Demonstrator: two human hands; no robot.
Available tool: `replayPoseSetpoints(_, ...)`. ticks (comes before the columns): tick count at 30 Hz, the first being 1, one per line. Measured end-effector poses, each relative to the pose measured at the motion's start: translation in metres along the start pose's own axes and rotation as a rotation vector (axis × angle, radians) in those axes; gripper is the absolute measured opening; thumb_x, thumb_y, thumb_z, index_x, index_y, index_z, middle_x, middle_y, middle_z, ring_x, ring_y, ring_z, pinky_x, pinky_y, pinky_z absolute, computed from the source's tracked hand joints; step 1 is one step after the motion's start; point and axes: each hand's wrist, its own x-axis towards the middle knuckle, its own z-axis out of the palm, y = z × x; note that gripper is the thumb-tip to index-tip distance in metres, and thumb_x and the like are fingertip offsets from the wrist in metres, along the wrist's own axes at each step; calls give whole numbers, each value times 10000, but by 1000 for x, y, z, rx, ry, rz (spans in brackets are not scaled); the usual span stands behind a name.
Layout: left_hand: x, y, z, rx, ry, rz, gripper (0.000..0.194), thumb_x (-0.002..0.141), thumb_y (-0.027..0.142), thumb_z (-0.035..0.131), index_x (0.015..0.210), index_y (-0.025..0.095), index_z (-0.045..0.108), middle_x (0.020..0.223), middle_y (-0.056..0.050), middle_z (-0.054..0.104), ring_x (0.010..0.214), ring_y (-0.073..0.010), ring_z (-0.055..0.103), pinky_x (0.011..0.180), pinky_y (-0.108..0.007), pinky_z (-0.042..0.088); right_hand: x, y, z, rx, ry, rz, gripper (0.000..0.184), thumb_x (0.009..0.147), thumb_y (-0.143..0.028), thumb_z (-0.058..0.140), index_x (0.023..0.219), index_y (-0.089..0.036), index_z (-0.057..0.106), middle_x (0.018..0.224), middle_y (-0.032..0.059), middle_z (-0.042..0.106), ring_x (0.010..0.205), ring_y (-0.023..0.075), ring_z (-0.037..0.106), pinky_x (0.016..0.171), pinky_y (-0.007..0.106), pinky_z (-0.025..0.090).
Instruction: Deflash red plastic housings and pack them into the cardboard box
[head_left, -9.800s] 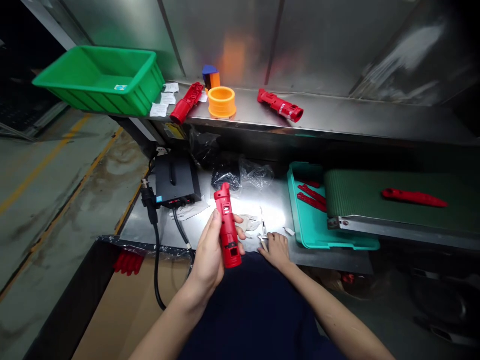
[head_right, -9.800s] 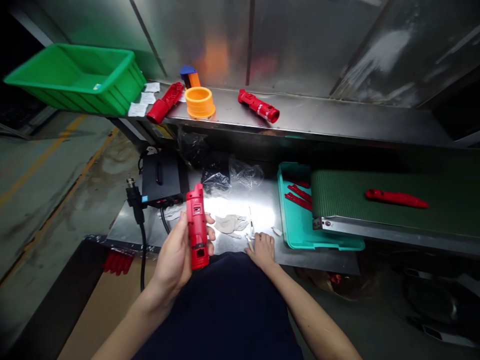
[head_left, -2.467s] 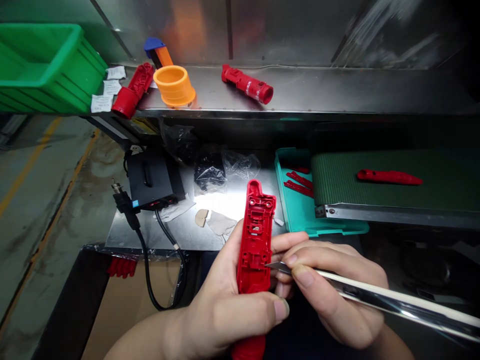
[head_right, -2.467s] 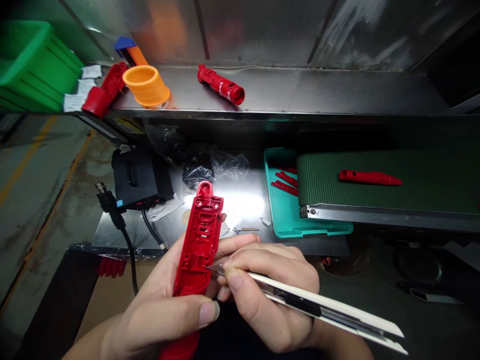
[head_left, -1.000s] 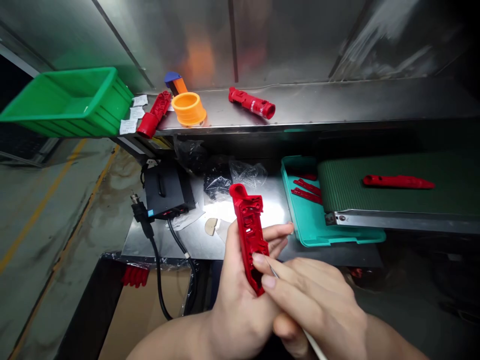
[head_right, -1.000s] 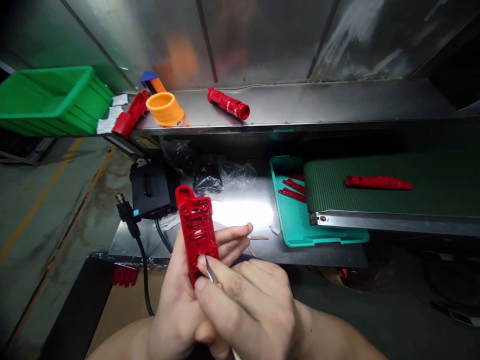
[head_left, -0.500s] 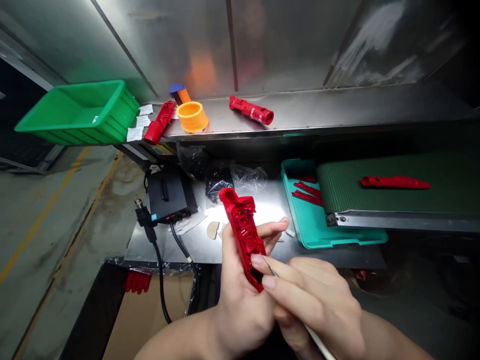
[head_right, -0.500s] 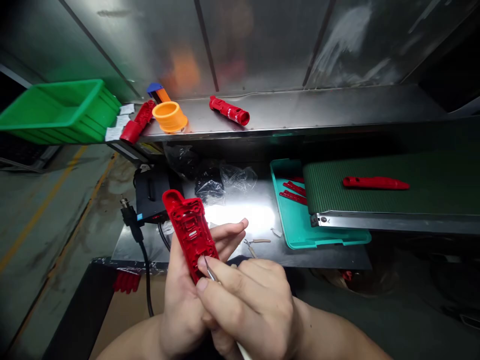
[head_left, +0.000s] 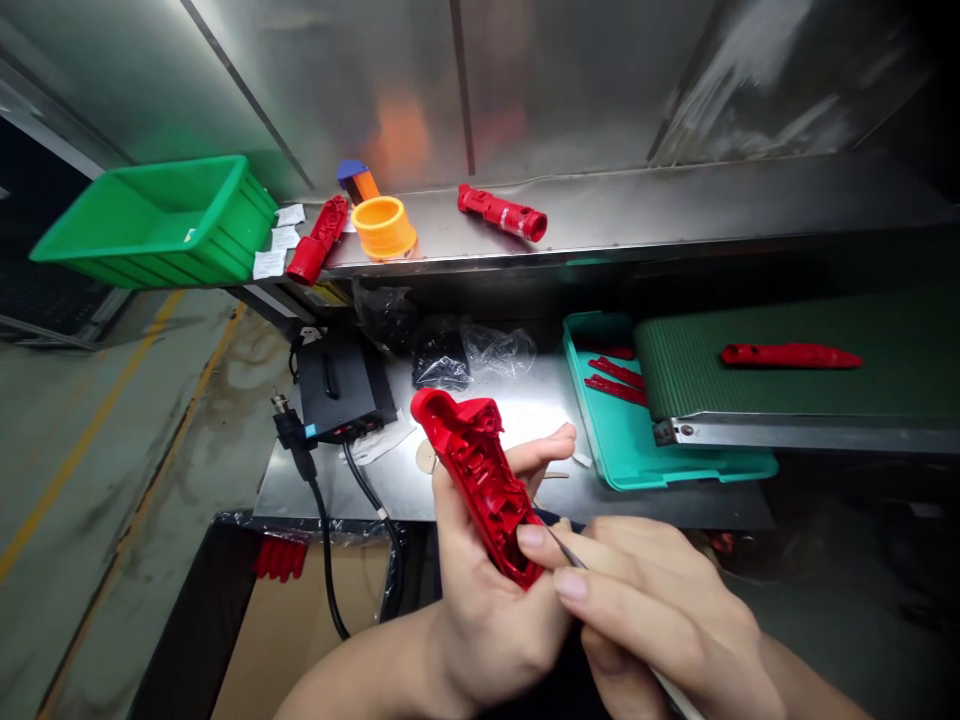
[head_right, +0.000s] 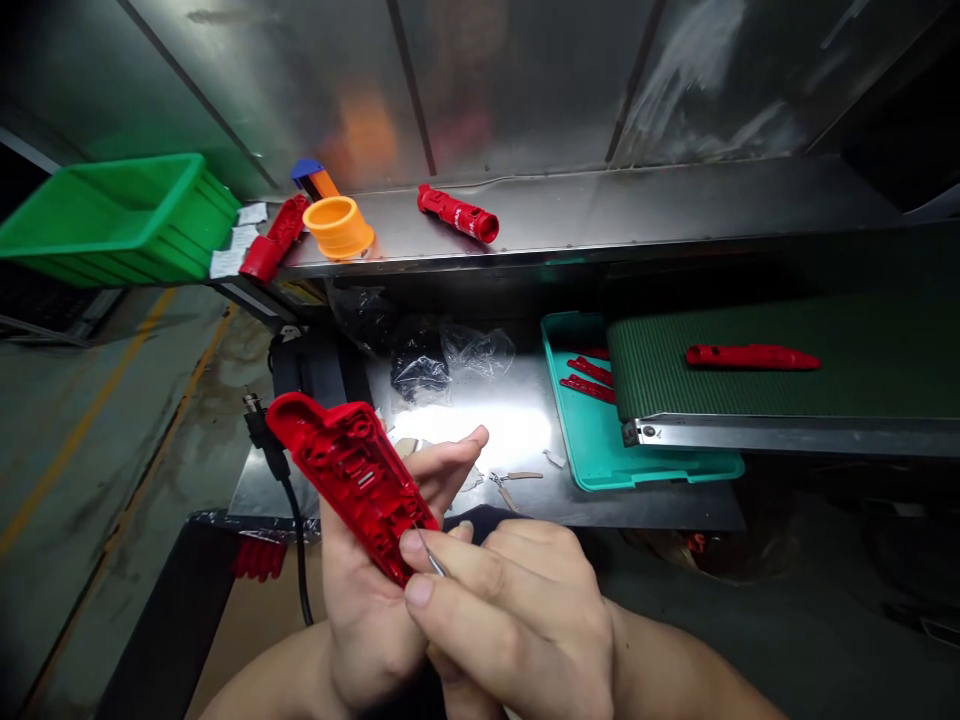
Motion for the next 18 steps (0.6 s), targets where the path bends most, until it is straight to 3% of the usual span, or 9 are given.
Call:
replayPoseSetpoints(3, -2, 1, -2, 29, -1, -48, 632, 930, 110, 675, 1447, 388, 442, 1407, -32, 646, 1346, -283, 609, 1221, -523, 419, 5, 3, 6, -20, -55, -37, 218, 1029, -129, 476, 1104, -89, 677, 1130, 189, 792, 854, 223, 794, 695, 344, 656)
replayPoseSetpoints(7, -5, 0, -4, 32, 5, -50, 681, 920, 138, 702, 1472, 401, 401, 1435, -22, 623, 1367, -290, 588, 1235, -511, 407, 6, 5, 12, -44, -5, -94, 242, 1047, -137, 444, 1072, -87, 680, 1099, 185, 798, 838, 209, 793, 611, 316, 629)
replayPoseSetpoints(15, -5, -3, -5, 32, 8, -10, 632, 915, 197, 729, 1446, 375, 438, 1426, -38, 627, 1340, -290, 608, 1208, -510, 438, 7, 11, 13, 48, -44, -139, 266, 1083, -166, 405, 1101, -58, 648, 1095, 215, 783, 913, 198, 790, 580, 279, 575)
replayPoseSetpoints(18, -5, -4, -7, 57, -22, -55, 631, 916, 174, 717, 1448, 371, 440, 1435, -56, 622, 1337, -302, 609, 1204, -538, 437, 10, 13, 13, 70, -48, -139, 250, 1068, -162, 414, 1128, -58, 634, 1107, 214, 779, 927, 193, 784, 582, 280, 563)
